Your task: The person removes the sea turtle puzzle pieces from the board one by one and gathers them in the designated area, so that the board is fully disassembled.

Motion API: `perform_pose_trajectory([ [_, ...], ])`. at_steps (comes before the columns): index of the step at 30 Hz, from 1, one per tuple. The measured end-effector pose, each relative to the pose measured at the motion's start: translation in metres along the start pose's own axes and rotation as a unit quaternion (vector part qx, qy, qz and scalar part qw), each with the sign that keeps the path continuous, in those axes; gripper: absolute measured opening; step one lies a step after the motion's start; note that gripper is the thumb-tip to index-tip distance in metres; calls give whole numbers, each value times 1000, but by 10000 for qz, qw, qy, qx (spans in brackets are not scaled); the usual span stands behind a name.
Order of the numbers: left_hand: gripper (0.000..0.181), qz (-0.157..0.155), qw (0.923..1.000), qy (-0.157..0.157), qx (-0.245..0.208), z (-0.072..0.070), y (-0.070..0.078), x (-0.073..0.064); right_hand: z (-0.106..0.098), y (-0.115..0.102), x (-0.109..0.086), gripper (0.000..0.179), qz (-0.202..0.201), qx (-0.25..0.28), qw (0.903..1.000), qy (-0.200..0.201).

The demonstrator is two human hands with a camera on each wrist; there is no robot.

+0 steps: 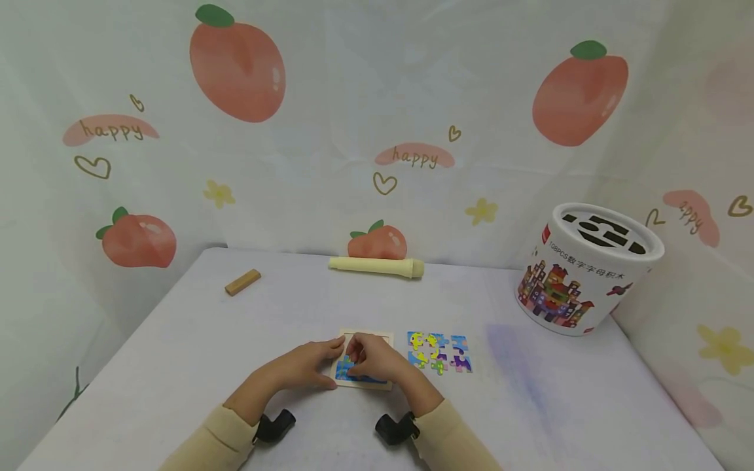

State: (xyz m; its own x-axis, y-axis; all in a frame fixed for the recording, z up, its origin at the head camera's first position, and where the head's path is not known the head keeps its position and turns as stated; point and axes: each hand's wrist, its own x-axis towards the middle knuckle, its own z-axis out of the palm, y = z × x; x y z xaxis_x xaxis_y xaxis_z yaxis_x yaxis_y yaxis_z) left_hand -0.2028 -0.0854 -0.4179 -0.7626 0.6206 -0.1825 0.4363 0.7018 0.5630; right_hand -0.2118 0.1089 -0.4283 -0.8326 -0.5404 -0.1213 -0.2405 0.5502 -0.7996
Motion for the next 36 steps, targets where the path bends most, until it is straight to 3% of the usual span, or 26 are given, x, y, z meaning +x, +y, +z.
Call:
perform_pose_trajectory([
  [13, 70, 77, 9999, 15, 90, 2, -3, 1, -3, 5, 0, 14, 377, 1267, 9912, 42],
  [26, 69, 51, 9998, 65, 171, 3, -2, 1, -26, 17, -27, 22, 748, 1197, 9894, 342],
  [36, 70, -141, 9994, 89, 294, 6, -1, 1, -37, 35, -55, 22, 601, 1157, 9900, 543],
])
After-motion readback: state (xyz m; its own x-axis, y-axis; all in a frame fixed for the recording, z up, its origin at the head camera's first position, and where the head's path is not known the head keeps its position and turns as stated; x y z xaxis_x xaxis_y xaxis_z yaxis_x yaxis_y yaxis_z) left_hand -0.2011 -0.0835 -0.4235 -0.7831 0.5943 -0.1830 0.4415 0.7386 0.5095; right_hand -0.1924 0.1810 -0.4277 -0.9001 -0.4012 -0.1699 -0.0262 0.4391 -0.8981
